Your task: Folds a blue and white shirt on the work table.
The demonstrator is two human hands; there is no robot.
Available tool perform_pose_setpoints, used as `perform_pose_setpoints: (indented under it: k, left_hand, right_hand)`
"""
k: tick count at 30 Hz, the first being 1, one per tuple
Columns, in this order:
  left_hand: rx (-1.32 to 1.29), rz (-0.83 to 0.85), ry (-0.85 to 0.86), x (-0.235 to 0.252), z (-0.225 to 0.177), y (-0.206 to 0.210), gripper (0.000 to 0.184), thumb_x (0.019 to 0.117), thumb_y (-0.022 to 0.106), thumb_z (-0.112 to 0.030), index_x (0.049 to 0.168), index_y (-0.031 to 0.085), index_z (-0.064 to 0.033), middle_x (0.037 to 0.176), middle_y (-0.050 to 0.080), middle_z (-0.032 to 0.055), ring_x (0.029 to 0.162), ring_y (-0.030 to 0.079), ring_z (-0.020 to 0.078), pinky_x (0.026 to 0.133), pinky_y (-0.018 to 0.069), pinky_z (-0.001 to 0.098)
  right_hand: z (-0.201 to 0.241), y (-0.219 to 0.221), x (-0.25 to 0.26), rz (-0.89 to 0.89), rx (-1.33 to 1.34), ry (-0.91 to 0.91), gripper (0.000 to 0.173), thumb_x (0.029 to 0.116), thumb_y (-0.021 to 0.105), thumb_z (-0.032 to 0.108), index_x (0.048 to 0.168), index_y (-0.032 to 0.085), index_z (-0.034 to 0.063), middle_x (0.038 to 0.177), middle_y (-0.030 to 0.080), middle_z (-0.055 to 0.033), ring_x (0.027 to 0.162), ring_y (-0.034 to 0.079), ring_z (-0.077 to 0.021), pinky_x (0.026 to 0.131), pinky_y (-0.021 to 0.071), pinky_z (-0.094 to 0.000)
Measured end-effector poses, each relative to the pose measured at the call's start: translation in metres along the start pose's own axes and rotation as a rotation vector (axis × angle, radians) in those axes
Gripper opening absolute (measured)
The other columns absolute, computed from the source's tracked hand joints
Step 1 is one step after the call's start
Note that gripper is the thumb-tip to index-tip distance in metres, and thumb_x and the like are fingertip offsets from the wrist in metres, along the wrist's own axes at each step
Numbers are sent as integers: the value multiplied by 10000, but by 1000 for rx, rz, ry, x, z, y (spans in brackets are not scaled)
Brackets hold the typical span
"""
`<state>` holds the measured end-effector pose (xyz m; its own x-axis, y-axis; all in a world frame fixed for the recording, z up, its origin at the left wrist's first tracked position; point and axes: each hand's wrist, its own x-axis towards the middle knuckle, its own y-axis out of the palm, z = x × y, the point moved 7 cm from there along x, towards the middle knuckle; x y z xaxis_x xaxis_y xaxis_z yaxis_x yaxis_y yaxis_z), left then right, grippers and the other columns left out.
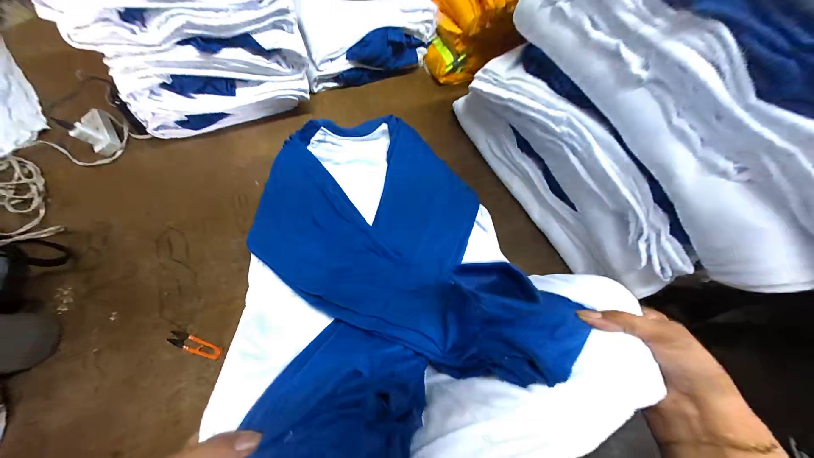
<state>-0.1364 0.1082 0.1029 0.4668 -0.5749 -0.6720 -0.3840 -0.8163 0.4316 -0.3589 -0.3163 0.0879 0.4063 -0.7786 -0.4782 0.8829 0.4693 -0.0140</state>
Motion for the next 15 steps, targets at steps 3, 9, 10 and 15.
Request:
perform_pose_setpoints:
  k: [3, 9, 10, 15]
  left_hand:
    - [8, 8, 204, 35, -52, 6, 255, 991, 522, -175, 929, 767, -208, 915, 763, -35, 836, 715, 35, 736, 604, 229]
    - [99, -40, 653, 146, -159, 16, 308, 1074, 372, -223, 977, 660, -170, 779, 655, -55, 646, 615, 4, 547, 514, 147]
    - [-140, 11, 585, 177, -175, 26, 397, 1083, 299, -308, 976, 645, -143, 792, 649, -24, 657, 622, 33, 549, 522, 157]
    - [110, -132, 646, 294, -213, 33, 611, 1099, 181, -473, 1591, 230, -115, 1562, 449, 107, 1371, 525, 258, 1085, 479, 458]
  right_hand:
    - [41, 51, 40, 106, 49, -48, 194, 972, 541, 81, 879, 710, 111, 783, 737, 12, 667, 684, -36, 583, 586, -229]
    - [96, 150, 166, 152, 313, -140, 123, 977, 551, 109, 883, 624, 140, 738, 663, 25, 664, 642, -66, 588, 561, -272]
    - [98, 170, 187, 171, 389, -139, 72, 985, 558, 147, 954, 620, 128, 794, 670, -2, 720, 659, -107, 633, 578, -322]
    - [73, 245, 258, 318, -41, -257, 705, 1056, 479, 517, 1561, 353, 42, 1466, 537, -163, 1269, 599, -254, 1016, 530, -428]
